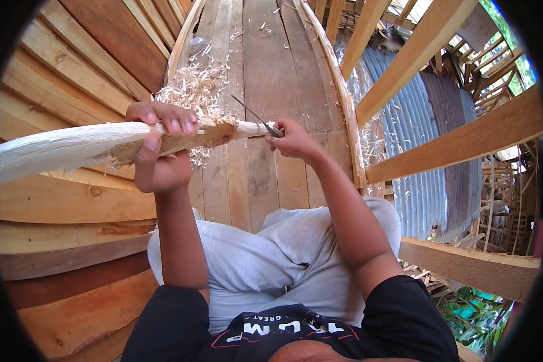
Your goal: The person sits inside a wooden boat hull and uses a knife to carve a long, curved piece of wood. They repeatedly shave off thin layers of wood, creating shavings that accumulate on the floor.
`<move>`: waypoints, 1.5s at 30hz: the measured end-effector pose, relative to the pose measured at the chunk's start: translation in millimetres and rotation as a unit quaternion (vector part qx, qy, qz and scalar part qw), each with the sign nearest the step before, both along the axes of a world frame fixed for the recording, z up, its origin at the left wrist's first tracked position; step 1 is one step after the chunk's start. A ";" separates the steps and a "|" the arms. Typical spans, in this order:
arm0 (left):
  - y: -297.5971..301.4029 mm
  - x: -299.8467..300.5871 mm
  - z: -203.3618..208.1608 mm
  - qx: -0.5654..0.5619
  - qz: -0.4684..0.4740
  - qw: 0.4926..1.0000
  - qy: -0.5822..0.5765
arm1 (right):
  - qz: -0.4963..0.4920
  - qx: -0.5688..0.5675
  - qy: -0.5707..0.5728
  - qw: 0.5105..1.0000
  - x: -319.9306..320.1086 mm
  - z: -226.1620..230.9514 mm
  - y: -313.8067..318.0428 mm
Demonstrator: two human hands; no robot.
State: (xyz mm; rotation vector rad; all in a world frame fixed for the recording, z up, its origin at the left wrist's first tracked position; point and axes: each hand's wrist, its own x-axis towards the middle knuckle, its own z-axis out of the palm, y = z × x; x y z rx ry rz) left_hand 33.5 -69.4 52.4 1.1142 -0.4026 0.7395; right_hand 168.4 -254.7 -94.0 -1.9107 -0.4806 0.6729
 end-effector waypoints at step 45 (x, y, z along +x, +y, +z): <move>11.0 -2.1 -10.8 0.036 -0.034 0.997 -0.055 | -0.076 -0.157 -0.109 0.979 -45.7 68.2 32.3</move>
